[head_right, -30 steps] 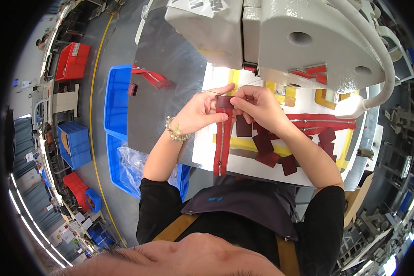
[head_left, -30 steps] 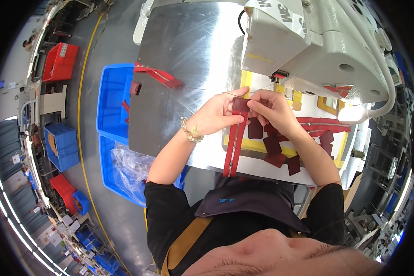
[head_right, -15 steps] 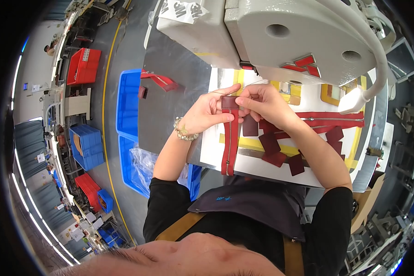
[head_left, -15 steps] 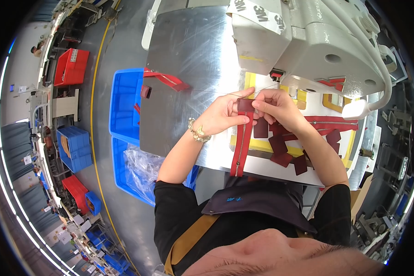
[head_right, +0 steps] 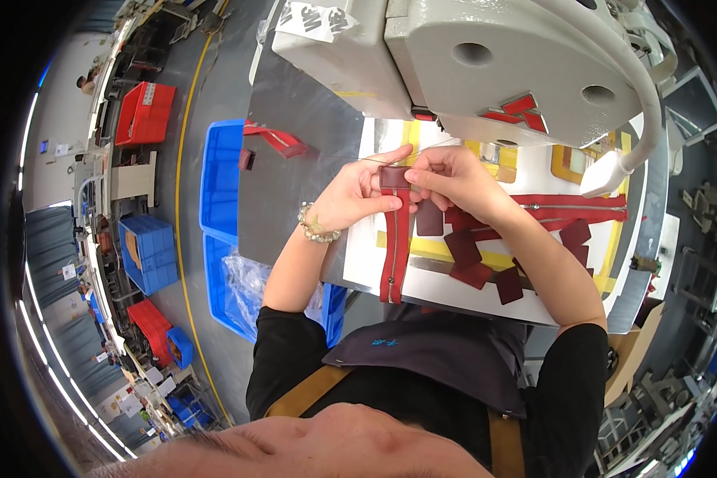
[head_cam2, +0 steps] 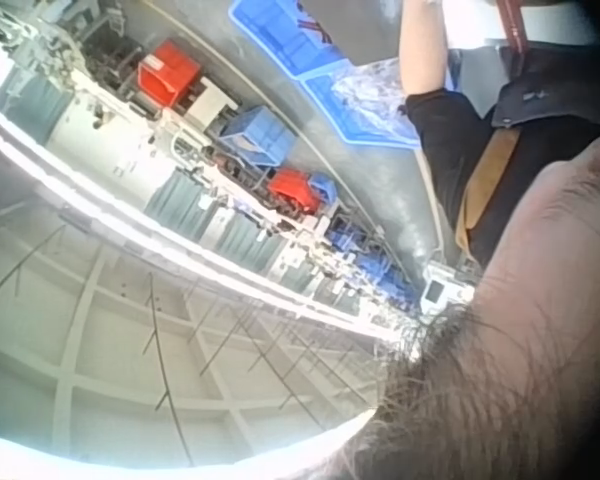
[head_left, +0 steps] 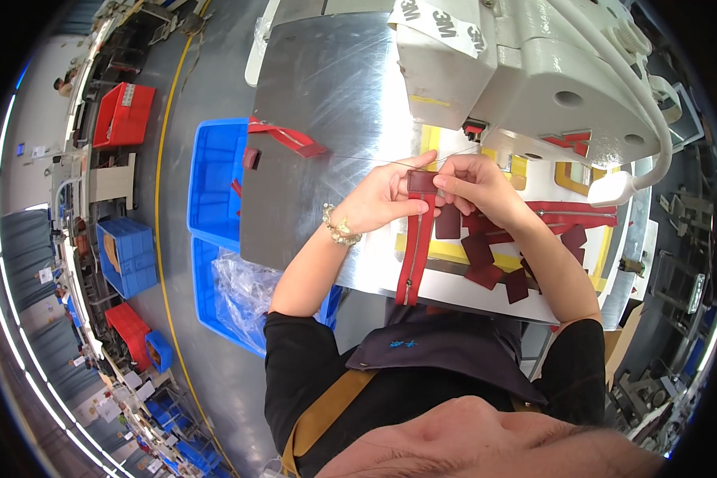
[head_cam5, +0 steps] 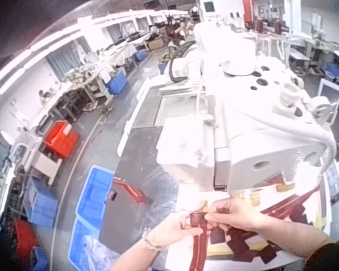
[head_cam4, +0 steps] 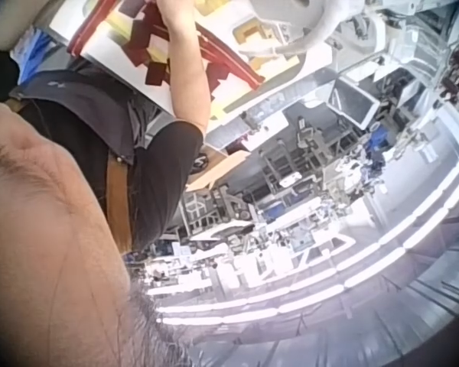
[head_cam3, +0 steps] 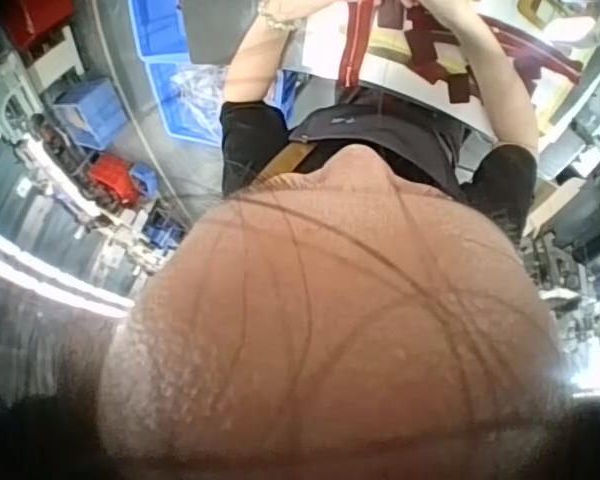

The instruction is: Assembling small leather or synthetic strap components at a sewing or assembly station.

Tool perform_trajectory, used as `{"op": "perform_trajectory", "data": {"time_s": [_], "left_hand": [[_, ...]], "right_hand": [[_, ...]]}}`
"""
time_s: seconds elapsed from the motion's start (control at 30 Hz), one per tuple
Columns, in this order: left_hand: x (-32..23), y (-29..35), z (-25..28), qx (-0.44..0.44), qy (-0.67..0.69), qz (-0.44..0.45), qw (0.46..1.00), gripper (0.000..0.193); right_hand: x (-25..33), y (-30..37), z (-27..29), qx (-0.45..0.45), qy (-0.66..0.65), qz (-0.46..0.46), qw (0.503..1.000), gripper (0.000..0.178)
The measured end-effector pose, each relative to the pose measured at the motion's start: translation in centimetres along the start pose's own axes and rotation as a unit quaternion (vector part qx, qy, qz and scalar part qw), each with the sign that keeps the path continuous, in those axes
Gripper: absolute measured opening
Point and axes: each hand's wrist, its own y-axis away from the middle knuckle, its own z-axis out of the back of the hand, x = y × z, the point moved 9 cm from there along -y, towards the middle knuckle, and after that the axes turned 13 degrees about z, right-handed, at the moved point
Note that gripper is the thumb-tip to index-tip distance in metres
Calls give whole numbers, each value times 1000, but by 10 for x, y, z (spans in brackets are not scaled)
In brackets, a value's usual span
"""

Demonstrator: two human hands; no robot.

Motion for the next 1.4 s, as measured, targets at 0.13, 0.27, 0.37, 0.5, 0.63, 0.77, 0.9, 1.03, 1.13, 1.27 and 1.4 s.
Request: {"op": "perform_trajectory", "data": {"time_s": [0.13, 0.27, 0.37, 0.5, 0.63, 0.77, 0.9, 1.03, 1.13, 1.27, 1.4], "left_hand": [[1, 0, 1, 1, 2, -10, 1000, 70], [2, 0, 1, 3, 10, -11, 1000, 69], [1, 0, 0, 2, 10, -9, 1000, 69], [1, 0, 1, 2, 7, -12, 1000, 69], [2, 1, 2, -3, 6, -11, 1000, 69], [0, -1, 0, -2, -1, -27, 1000, 69], [4, -1, 3, -16, -26, -25, 999, 69], [3, 1, 1, -11, -17, -24, 1000, 68], [0, 2, 1, -22, -48, -42, 998, 66], [-3, 4, 0, -16, -54, -54, 997, 65], [-4, 4, 0, -10, -49, -51, 997, 65]], "right_hand": [[-3, 0, 2, -5, 4, -8, 1000, 21], [-5, 0, 2, 5, 7, 4, 1000, 22], [-3, -1, 2, 1, 9, 6, 1000, 27], [-7, -1, 6, -9, 20, -4, 1000, 31], [-6, 0, 4, -22, -24, -5, 999, 27], [-1, 0, -1, 4, -5, 16, 1000, 17], [-2, -1, -1, 8, 18, 1, 1000, 14], [-3, -2, -2, 17, 24, -2, 1000, 15], [-4, -1, -2, 16, 29, -5, 999, 15], [-5, -1, 0, 15, 32, -3, 999, 17], [-6, 0, 2, 10, 31, -18, 999, 17]]}}
